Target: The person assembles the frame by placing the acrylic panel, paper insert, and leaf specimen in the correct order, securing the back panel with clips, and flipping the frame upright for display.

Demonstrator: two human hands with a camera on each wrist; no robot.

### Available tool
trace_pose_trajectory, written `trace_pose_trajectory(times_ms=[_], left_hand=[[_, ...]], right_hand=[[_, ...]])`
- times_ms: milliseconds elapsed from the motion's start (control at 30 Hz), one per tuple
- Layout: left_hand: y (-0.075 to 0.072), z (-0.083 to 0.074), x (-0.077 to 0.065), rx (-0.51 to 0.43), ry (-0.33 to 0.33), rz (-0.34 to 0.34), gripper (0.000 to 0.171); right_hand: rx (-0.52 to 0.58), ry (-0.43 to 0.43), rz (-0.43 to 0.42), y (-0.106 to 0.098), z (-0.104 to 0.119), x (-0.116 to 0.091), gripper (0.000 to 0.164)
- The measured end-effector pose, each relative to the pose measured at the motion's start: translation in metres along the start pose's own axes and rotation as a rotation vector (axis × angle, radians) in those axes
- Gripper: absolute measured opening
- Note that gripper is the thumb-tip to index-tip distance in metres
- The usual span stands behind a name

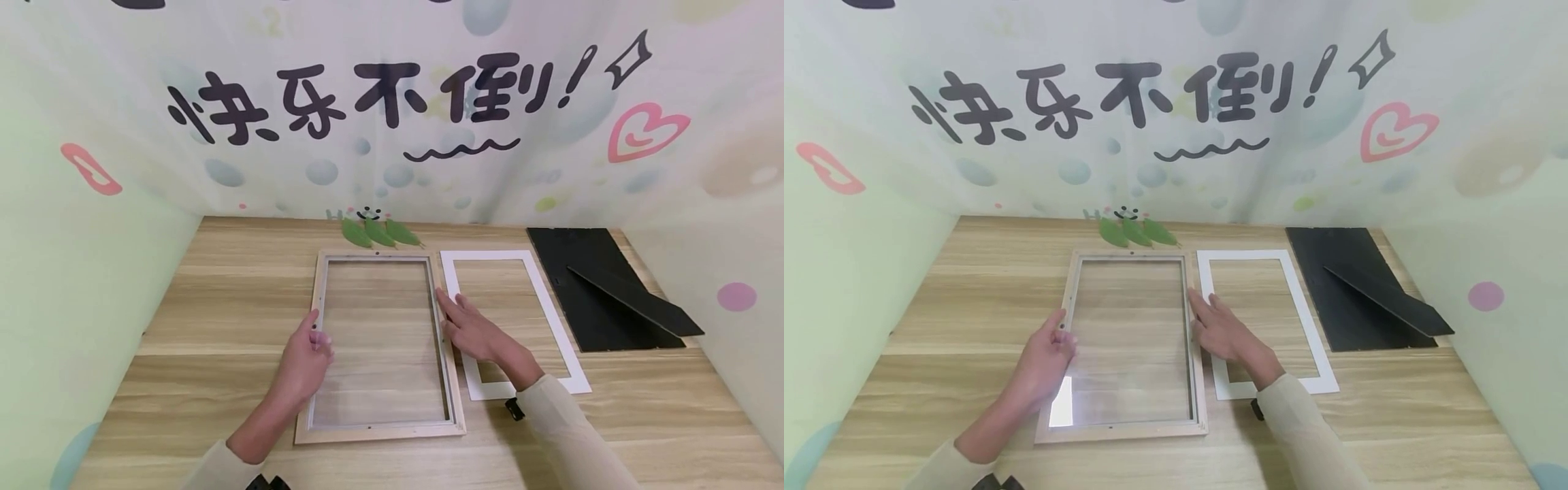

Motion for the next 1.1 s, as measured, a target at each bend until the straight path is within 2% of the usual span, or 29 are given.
trace_pose_trajectory(times_ms=[100, 333, 567, 633, 867, 1100], left_hand=[[0.0006, 0.0026, 0.0003, 0.015, 0.005, 0.004, 0.073], [-0.0068, 0.0013, 0.0011, 0.069, 0.024, -0.035, 0.067], [-0.0052, 0.0017, 0.0010, -0.147, -0.054, 0.003, 0.070], [-0.0051, 0.0018, 0.0004, -0.171, -0.070, 0.005, 0.070], [-0.0051, 0.0062, 0.0009, -0.177, -0.088, 0.006, 0.068], [-0.0053, 0.0073, 0.0028, -0.155, -0.075, 0.002, 0.064]], right_hand=[[-0.002, 0.002, 0.003, 0.0012, -0.0002, -0.0004, 0.060], [-0.003, 0.000, 0.000, 0.0020, 0.0005, -0.0011, 0.060], [-0.005, -0.006, 0.001, 0.0020, 0.0013, -0.0011, 0.059], [-0.005, -0.006, 0.002, 0.0018, 0.0018, -0.0011, 0.059], [-0.001, -0.012, 0.007, 0.0009, 0.0031, -0.0006, 0.059], [-0.002, -0.007, 0.003, -0.0004, 0.0028, -0.0006, 0.059]])
Point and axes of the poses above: each hand's wrist, its own x-axis towards the middle knuckle, its own y-axis out of the palm, z = x × y, the point moved 9 cm from there along x, towards the middle knuckle, and after that the axes turned 4 degrees about x, right-handed, at the moved point
